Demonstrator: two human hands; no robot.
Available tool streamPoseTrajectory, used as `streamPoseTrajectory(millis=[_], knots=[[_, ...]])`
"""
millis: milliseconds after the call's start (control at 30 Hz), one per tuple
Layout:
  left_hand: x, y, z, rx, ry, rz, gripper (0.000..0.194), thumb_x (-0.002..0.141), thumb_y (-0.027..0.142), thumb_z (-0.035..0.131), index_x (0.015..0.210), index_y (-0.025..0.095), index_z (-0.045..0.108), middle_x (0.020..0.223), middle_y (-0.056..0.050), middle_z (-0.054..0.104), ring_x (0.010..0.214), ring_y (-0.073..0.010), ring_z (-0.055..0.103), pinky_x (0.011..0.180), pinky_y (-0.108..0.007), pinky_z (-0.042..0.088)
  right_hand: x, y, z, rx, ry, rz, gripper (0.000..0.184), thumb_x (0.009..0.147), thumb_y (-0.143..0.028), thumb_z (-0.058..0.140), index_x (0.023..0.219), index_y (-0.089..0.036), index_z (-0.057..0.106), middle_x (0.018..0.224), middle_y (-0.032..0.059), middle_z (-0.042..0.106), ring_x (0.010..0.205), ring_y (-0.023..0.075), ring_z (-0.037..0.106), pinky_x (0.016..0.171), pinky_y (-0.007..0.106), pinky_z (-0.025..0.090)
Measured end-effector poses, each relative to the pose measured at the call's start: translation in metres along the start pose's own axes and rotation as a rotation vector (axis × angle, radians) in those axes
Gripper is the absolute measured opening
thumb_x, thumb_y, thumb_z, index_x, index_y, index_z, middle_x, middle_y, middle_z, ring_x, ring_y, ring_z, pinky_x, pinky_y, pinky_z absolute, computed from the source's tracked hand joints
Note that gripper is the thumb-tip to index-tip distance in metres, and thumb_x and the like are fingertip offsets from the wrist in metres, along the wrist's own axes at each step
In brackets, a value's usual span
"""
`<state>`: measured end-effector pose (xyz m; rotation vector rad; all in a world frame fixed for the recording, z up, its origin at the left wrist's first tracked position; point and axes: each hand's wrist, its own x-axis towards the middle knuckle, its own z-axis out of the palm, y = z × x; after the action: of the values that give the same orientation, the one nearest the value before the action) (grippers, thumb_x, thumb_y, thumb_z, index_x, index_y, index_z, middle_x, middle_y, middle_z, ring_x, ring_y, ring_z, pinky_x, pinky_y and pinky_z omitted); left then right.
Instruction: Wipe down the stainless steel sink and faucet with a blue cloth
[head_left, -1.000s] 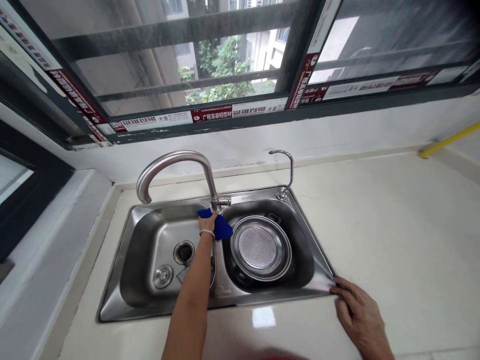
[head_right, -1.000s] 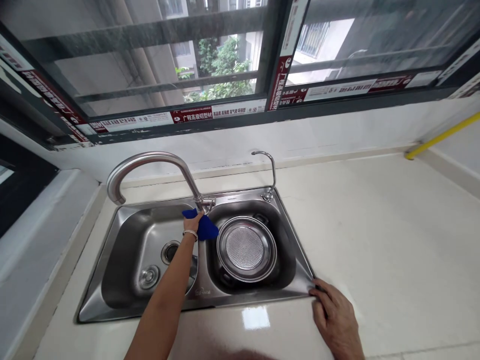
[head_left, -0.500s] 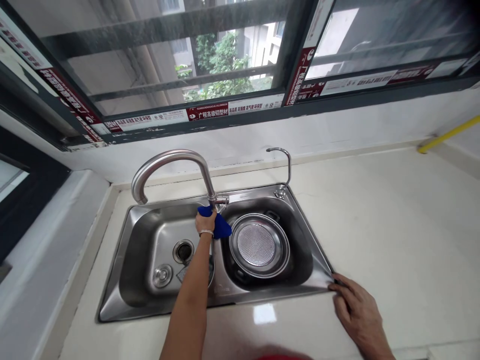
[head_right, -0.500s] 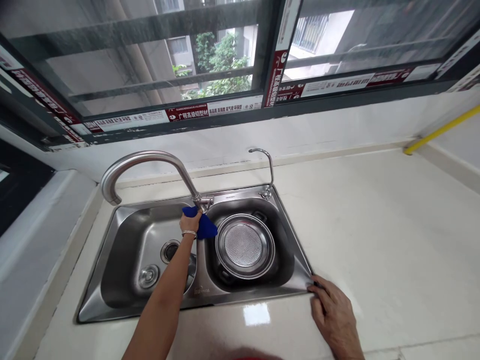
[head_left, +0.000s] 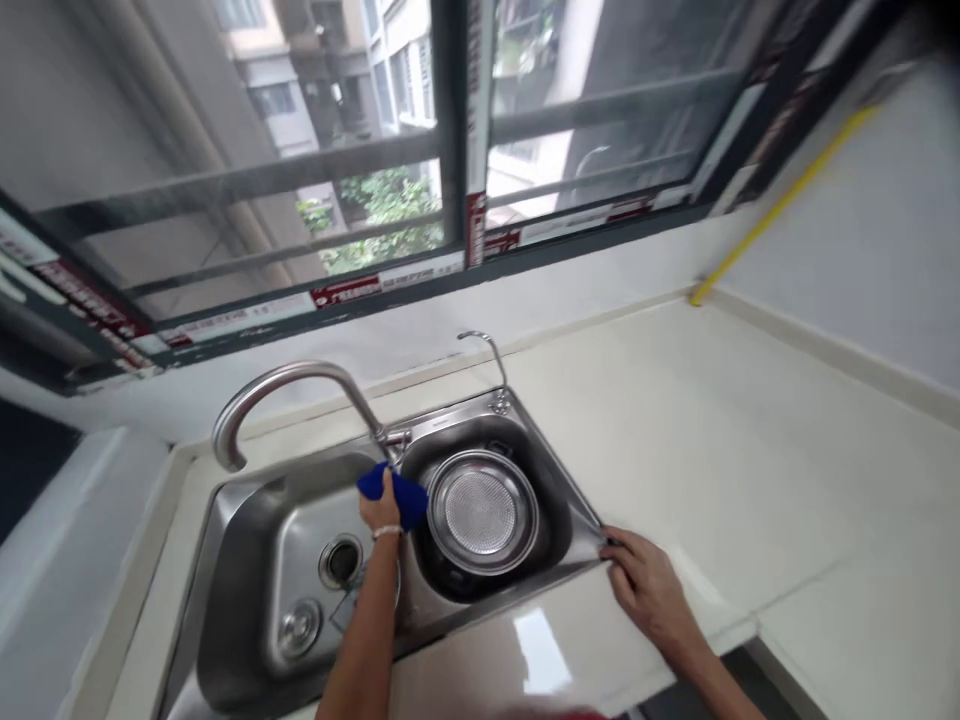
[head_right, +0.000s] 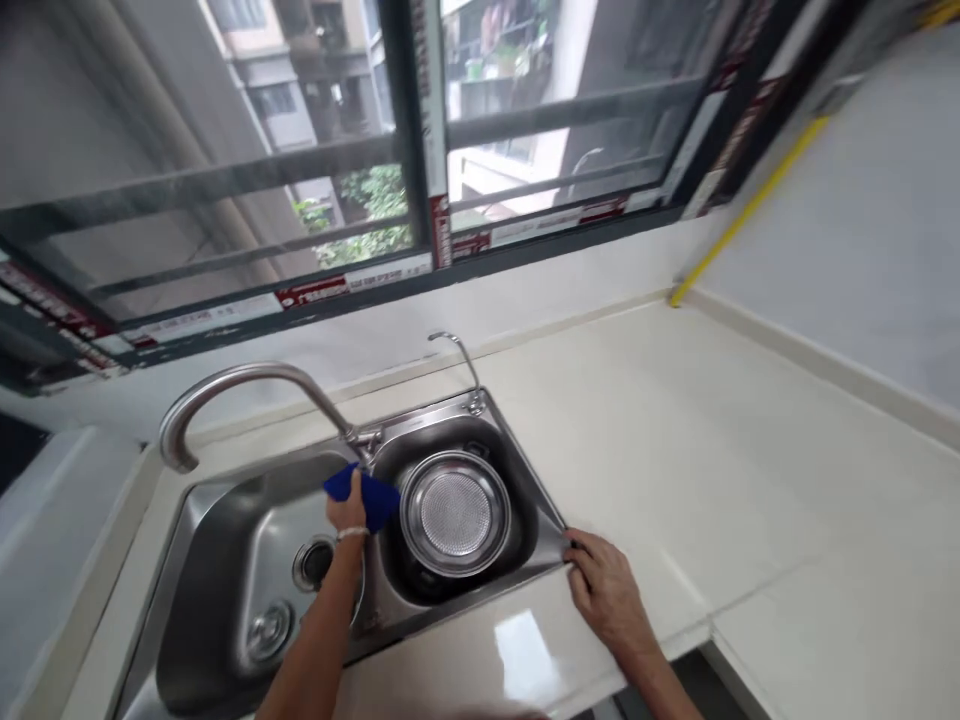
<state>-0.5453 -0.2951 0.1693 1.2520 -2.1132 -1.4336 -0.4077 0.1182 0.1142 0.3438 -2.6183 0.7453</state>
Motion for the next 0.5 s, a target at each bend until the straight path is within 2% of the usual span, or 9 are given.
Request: streamPoseTrajectory(millis=[100,200,267,333,433,500], knots=[[-0.046,0.008,0.002,-0.114,-0.19,0.017,0.022,0.079,0.042,0.067,0.081,0.021,0.065,0.09,-0.012,0.075,0.094,-0.0299,0.073,0.087,-0.043,0.06,0.012,-0.01,-0.003,0.264,0.003,0.167,0.016,0.082,-0.021,0.056,0.089,-0.025,0.07,0.121,0.007,0.069,0.115,0.0278,0.06,0.103,0.055,0.043],[-0.103,0.02,0.019,-0.168,-0.431,0.07,0.03,0.071,0.049,0.069,0.083,0.021,0.066,0.079,-0.007,0.073,0.08,-0.0286,0.073,0.074,-0.043,0.062,0.023,-0.019,-0.007,0.528,0.036,0.311,0.013,0.08,-0.025,0.06,0.086,-0.026,0.071,0.12,0.0069,0.07,0.118,0.0294,0.058,0.111,0.059,0.035],[-0.146,0.03,0.034,-0.178,-0.585,0.145,0.038,0.067,0.054,0.07,0.088,0.022,0.067,0.083,-0.006,0.073,0.083,-0.0271,0.072,0.077,-0.041,0.061,0.028,-0.024,-0.012,0.619,0.097,0.393,0.014,0.082,-0.031,0.059,0.087,-0.027,0.072,0.116,0.0065,0.071,0.116,0.0281,0.059,0.112,0.057,0.036],[-0.19,0.037,0.049,-0.172,-0.737,0.226,0.044,0.063,0.059,0.07,0.088,0.023,0.067,0.087,-0.005,0.074,0.088,-0.0264,0.072,0.083,-0.039,0.06,0.028,-0.031,-0.021,0.729,0.183,0.502,0.025,0.088,-0.041,0.052,0.097,-0.026,0.071,0.115,0.0076,0.072,0.114,0.0265,0.062,0.108,0.054,0.042],[-0.252,0.043,0.07,-0.152,-0.936,0.333,0.049,0.061,0.065,0.071,0.088,0.024,0.067,0.093,-0.006,0.074,0.094,-0.0268,0.071,0.09,-0.039,0.058,0.016,-0.045,-0.047,0.944,0.287,0.643,0.043,0.096,-0.052,0.039,0.123,-0.027,0.061,0.12,0.0079,0.071,0.114,0.0244,0.065,0.099,0.048,0.051],[-0.289,0.044,0.082,-0.12,-1.046,0.36,0.052,0.059,0.066,0.073,0.091,0.025,0.068,0.097,-0.007,0.075,0.098,-0.0274,0.07,0.093,-0.04,0.057,0.0,-0.053,-0.071,1.167,0.339,0.723,0.047,0.096,-0.055,0.042,0.132,-0.027,0.055,0.124,0.0071,0.069,0.116,0.0236,0.064,0.099,0.046,0.052]])
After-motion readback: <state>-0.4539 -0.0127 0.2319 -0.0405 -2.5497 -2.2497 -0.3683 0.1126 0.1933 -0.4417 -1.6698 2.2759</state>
